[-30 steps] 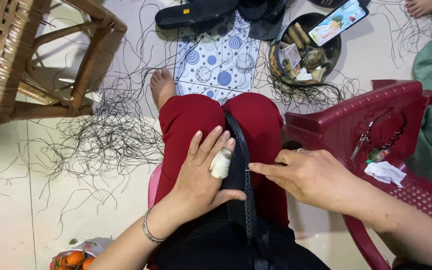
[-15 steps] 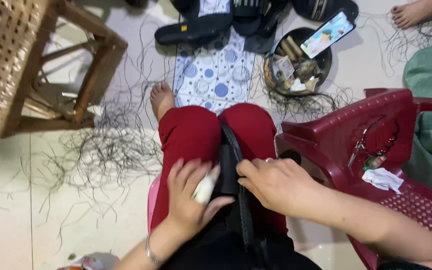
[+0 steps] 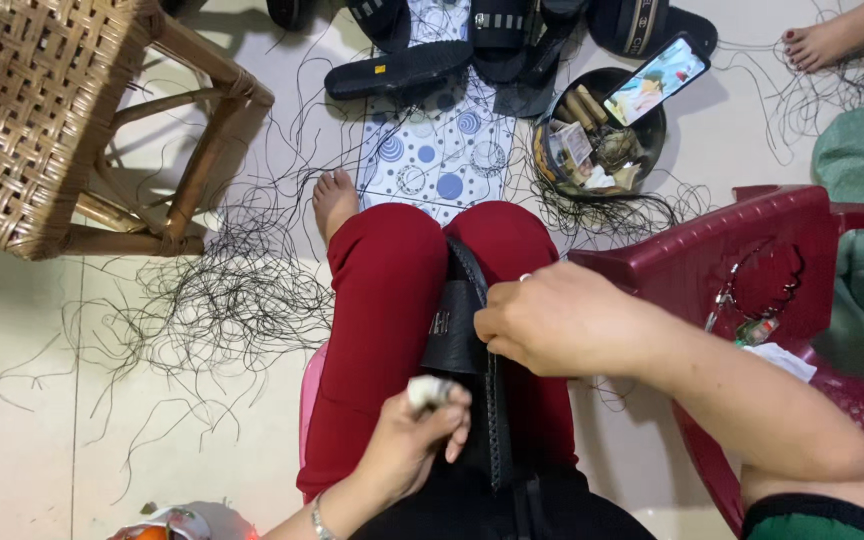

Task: The person is repairing a black sandal by wrapping white material around a strap and using a handheld stitching tool to secure it while sitting on the floor.

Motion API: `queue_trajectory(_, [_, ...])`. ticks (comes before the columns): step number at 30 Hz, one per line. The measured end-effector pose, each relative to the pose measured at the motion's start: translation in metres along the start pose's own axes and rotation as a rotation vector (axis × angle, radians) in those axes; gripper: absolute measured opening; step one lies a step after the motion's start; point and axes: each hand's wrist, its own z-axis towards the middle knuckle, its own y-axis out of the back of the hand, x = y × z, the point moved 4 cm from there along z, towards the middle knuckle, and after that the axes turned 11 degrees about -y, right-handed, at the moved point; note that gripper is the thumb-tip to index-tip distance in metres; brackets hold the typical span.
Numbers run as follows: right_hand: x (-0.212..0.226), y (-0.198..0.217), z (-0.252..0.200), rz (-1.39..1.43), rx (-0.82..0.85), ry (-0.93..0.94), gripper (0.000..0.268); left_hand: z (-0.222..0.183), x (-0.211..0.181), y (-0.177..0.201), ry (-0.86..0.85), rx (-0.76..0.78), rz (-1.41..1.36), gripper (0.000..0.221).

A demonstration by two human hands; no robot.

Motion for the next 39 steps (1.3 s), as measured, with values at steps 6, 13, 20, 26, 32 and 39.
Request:
queue_trajectory(6, [0.002,0.015,0.016,-0.044,0.152,-0.034,0.022,0.027,-0.002,-0.022,-0.178,-0.232,-0.072,0.014])
queue_trajectory(13, [-0.038,-0.003,-0.099,-0.058,-0.276,-0.106,0.023,0.026,-0.011,-0.013,-0.222,-0.204,-0.064,0.012])
queue_trajectory(20, [-0.054,-0.068,-0.077,0.893,-0.566,-0.155,0.026,0.011,-0.017,0.009,-0.116,-0.007,0.322,0.014])
queue_trajectory(26, [0.007,-0.01,-0.089,1.176,-0.282,0.531,0.034,-0.009,-0.039,0.024,-0.247,0.019,0.489,0.041])
queue_trajectory(32, [-0.034,-0.049,-0.067,0.984,-0.614,-0.192,0.009,-0.007,-0.045,0.018,-0.287,-0.007,0.475,0.039])
queue_trajectory(39, [0.02,-0.024,-0.08,0.974,-0.28,0.392,0.01,-0.004,-0.043,0.033,-0.28,-0.061,0.483,0.034])
